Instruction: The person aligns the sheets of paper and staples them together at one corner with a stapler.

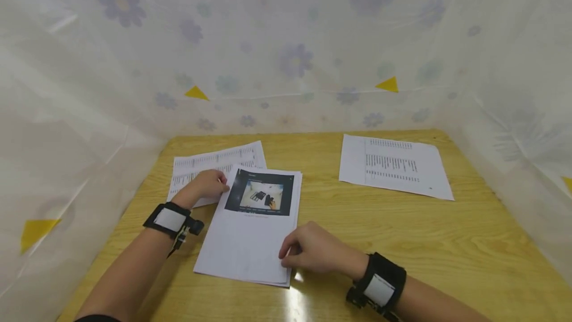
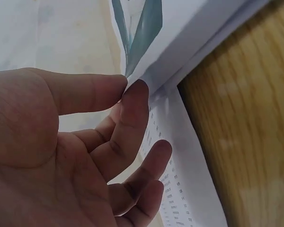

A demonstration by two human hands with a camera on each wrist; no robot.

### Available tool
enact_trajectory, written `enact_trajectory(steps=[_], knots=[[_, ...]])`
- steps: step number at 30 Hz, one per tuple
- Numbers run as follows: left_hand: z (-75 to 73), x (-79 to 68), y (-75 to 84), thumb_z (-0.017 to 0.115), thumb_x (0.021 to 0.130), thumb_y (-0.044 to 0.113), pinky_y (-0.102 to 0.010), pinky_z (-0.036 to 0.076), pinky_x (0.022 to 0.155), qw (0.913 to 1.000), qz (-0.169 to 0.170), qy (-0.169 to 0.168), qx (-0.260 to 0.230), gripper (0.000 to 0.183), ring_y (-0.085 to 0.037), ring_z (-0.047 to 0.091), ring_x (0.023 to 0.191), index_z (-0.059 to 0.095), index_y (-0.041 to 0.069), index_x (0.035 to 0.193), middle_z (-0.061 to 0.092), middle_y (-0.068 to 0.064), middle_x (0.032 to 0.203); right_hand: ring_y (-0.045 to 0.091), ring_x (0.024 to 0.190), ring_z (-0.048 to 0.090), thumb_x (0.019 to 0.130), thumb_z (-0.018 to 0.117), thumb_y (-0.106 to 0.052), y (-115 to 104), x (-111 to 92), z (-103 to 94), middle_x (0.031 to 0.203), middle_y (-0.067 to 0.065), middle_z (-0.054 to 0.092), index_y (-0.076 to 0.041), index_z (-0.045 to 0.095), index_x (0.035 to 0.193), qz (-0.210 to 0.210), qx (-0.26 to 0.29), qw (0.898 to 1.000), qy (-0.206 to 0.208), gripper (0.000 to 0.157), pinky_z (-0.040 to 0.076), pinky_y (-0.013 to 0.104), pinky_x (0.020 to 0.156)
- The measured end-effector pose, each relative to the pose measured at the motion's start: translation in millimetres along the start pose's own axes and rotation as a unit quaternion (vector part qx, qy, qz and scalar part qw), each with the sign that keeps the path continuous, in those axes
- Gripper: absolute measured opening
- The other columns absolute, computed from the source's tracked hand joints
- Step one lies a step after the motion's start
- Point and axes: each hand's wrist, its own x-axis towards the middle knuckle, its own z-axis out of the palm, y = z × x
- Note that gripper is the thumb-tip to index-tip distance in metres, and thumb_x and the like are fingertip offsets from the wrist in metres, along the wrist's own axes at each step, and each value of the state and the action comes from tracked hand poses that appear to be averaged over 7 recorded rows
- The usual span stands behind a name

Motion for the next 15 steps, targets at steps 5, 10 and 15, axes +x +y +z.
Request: enact_trajectory(steps=[5,10,15], knots=[[1.7,-0.9,1.1,0.069,0.096,0.031,-0.035,0.047,0.075,0.9999,-0.009,0.006,0.002,0.026,-0.025,0.061,0.086,0.069,0.005,0.096,0.067,-0.010,0.093,-0.003,0.068,0.059,0.090,0.081,-0.020,1,-3,-4.2,0.075,-0.017,0.070,-0.022,0.081,0.089,0.009,-0.007,1.000,0.011,0.002,0.051,0.020,0.062],[1.7,-0.9,3.5,0.071,0.095,0.037,-0.036,0.049,0.075,0.9992,-0.027,0.023,0.018,0.033,-0.026,0.063,0.088,0.069,0.005,0.102,0.069,-0.010,0.097,-0.002,0.067,0.059,0.090,0.080,-0.019,5,-7,-9.6,0.074,-0.019,0.069,-0.024,0.080,0.085,0.012,-0.014,0.999,0.030,0.007,0.051,0.021,0.061],[0.5,1.2,8.7,0.070,0.095,0.040,-0.038,0.051,0.076,0.9984,-0.022,0.037,0.035,0.036,-0.026,0.063,0.088,0.069,0.005,0.102,0.070,-0.010,0.099,-0.001,0.068,0.060,0.090,0.080,-0.019,8,-11,-14.7,0.076,-0.018,0.070,-0.024,0.080,0.084,0.015,-0.016,0.999,0.042,0.008,0.051,0.021,0.061]])
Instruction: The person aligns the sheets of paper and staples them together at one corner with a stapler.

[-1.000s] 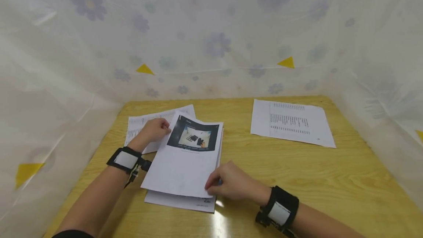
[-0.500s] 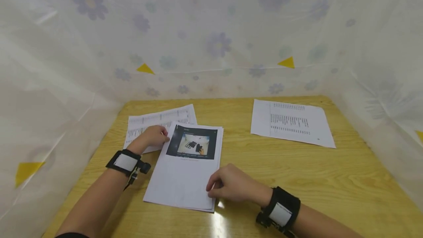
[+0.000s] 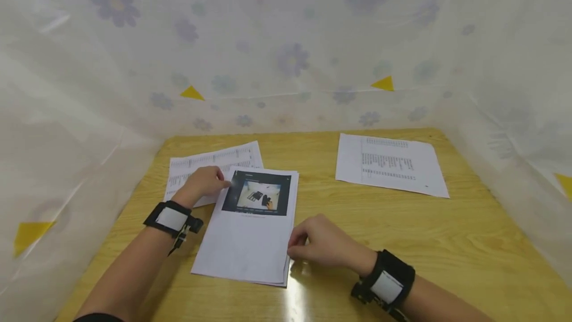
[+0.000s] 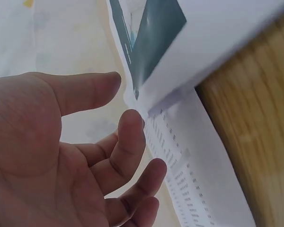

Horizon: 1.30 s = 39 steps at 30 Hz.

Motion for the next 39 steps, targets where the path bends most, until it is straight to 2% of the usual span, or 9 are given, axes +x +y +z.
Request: enact_trajectory(steps=[9,18,25,34,39], knots=[[0.4,5.1,21.1,0.067,0.096,0.040,-0.036,0.050,0.073,0.9996,0.021,0.017,0.002,0.036,-0.025,0.063,0.086,0.069,0.005,0.106,0.070,-0.010,0.098,0.001,0.071,0.062,0.093,0.078,-0.022,7,-9,-11.8,0.080,-0.018,0.072,-0.025,0.079,0.085,0.023,-0.007,1.000,0.006,0.008,0.052,0.022,0.063],[2.7,16.2,51.7,0.067,0.097,0.036,-0.038,0.050,0.074,0.9946,0.092,0.048,-0.004,0.030,-0.025,0.062,0.085,0.071,0.009,0.109,0.072,-0.009,0.101,0.001,0.068,0.056,0.094,0.077,-0.023,17,-21,-30.9,0.078,-0.017,0.072,-0.021,0.080,0.088,0.050,-0.036,0.997,0.048,0.007,0.047,0.022,0.059],[7.3,23.0,79.0,0.068,0.099,0.033,-0.034,0.049,0.067,0.9863,0.151,0.066,-0.008,0.021,-0.020,0.062,0.073,0.072,0.013,0.105,0.073,-0.005,0.088,0.003,0.066,0.055,0.096,0.075,-0.027,30,-31,-46.5,0.077,-0.014,0.072,-0.018,0.080,0.090,0.086,-0.051,0.992,0.074,0.012,0.044,0.023,0.058],[6.4,23.4,112.5,0.065,0.102,0.034,-0.030,0.048,0.063,0.9837,0.174,0.045,-0.013,0.021,-0.017,0.063,0.069,0.072,0.015,0.107,0.072,-0.002,0.087,0.008,0.065,0.057,0.099,0.072,-0.029,55,-46,-72.6,0.081,-0.005,0.074,-0.015,0.080,0.096,0.138,-0.070,0.980,0.123,0.017,0.044,0.027,0.057],[7.1,24.7,133.2,0.065,0.101,0.032,-0.031,0.050,0.066,0.9807,0.192,0.029,-0.020,0.020,-0.017,0.065,0.073,0.072,0.015,0.108,0.072,-0.002,0.089,0.013,0.063,0.058,0.101,0.069,-0.029,72,-57,-89.9,0.081,0.001,0.076,-0.011,0.080,0.101,0.165,-0.081,0.971,0.154,0.021,0.044,0.028,0.056]])
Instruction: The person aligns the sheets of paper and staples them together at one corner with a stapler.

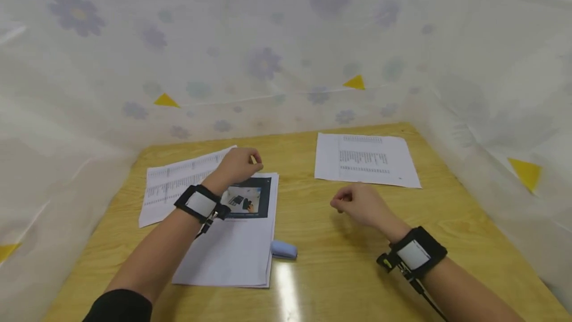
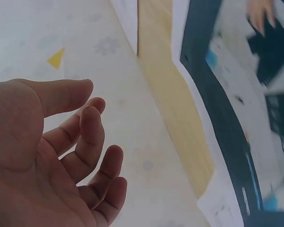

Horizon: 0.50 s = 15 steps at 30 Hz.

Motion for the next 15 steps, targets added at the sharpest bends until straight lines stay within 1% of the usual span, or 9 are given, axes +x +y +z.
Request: enact_trajectory(steps=[5,8,10,15], knots=[[3.9,5.9,8.7,0.065,0.101,0.031,-0.033,0.051,0.070,0.9997,0.023,-0.009,0.000,0.019,-0.017,0.065,0.081,0.073,0.016,0.109,0.073,-0.002,0.094,0.017,0.069,0.066,0.099,0.070,-0.029,10,3,-11.5,0.081,0.002,0.078,-0.010,0.081,0.102,0.017,-0.008,0.999,0.034,0.022,0.046,0.029,0.058],[5.9,8.0,12.7,0.065,0.101,0.031,-0.032,0.051,0.070,0.9994,0.031,-0.009,0.013,0.019,-0.017,0.065,0.082,0.075,0.017,0.108,0.072,-0.001,0.096,0.020,0.074,0.070,0.099,0.071,-0.028,15,2,-18.0,0.082,0.002,0.078,-0.010,0.081,0.099,0.026,-0.013,0.999,0.042,0.021,0.047,0.030,0.058],[5.7,8.6,16.0,0.065,0.101,0.030,-0.032,0.052,0.069,0.9991,0.034,-0.008,0.024,0.018,-0.017,0.065,0.079,0.075,0.017,0.108,0.072,-0.001,0.095,0.020,0.075,0.070,0.099,0.072,-0.028,18,0,-21.9,0.081,0.000,0.077,-0.010,0.081,0.098,0.030,-0.020,0.998,0.045,0.020,0.047,0.031,0.059],[4.8,11.6,26.5,0.066,0.102,0.030,-0.033,0.051,0.070,0.9977,0.040,-0.004,0.054,0.016,-0.016,0.064,0.075,0.075,0.018,0.108,0.072,0.000,0.090,0.014,0.071,0.063,0.098,0.072,-0.030,30,-6,-28.8,0.080,-0.003,0.076,-0.010,0.082,0.095,0.048,-0.041,0.997,0.053,0.023,0.044,0.031,0.058]])
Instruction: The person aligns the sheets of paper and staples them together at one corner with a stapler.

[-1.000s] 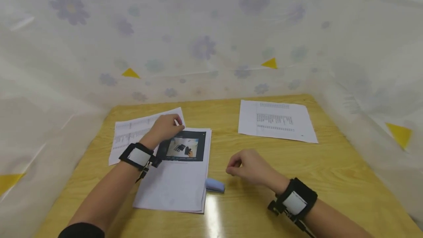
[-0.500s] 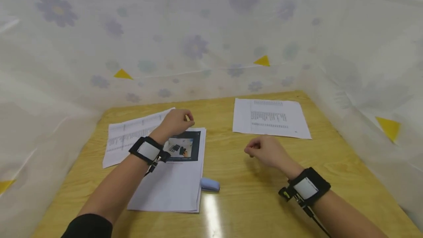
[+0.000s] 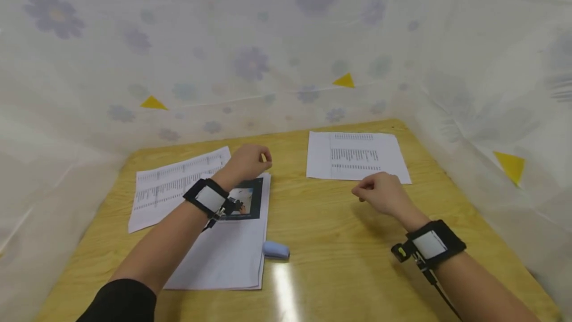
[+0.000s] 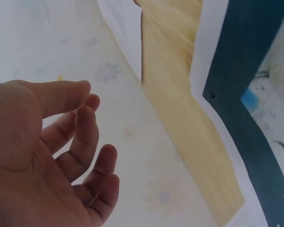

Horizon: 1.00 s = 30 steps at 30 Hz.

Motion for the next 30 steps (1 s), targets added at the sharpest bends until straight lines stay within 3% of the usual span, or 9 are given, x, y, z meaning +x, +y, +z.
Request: enact_trajectory(steps=[12,25,30], knots=[[20.3,14.6,23.7,0.069,0.100,0.032,-0.031,0.047,0.072,0.9979,0.055,0.002,0.035,0.013,-0.016,0.059,0.076,0.075,0.021,0.103,0.070,0.004,0.082,0.018,0.071,0.055,0.097,0.070,-0.032,33,1,-15.3,0.083,0.006,0.076,-0.004,0.080,0.096,0.078,-0.041,0.996,0.009,0.030,0.040,0.030,0.058],[44.0,28.5,40.3,0.068,0.101,0.033,-0.037,0.052,0.090,0.9936,0.091,-0.023,0.064,0.015,-0.021,0.063,0.097,0.077,0.024,0.107,0.076,0.003,0.096,0.028,0.079,0.063,0.097,0.069,-0.037,85,4,-32.4,0.094,0.019,0.075,0.006,0.075,0.109,0.154,-0.079,0.984,0.031,0.045,0.043,0.029,0.061],[50.7,31.4,49.5,0.065,0.101,0.030,-0.035,0.052,0.093,0.9923,0.097,-0.047,0.062,0.023,-0.019,0.064,0.105,0.077,0.025,0.120,0.077,0.003,0.116,0.036,0.086,0.064,0.096,0.069,-0.034,98,4,-32.2,0.102,0.023,0.073,0.004,0.074,0.109,0.182,-0.076,0.978,0.062,0.041,0.044,0.034,0.062]])
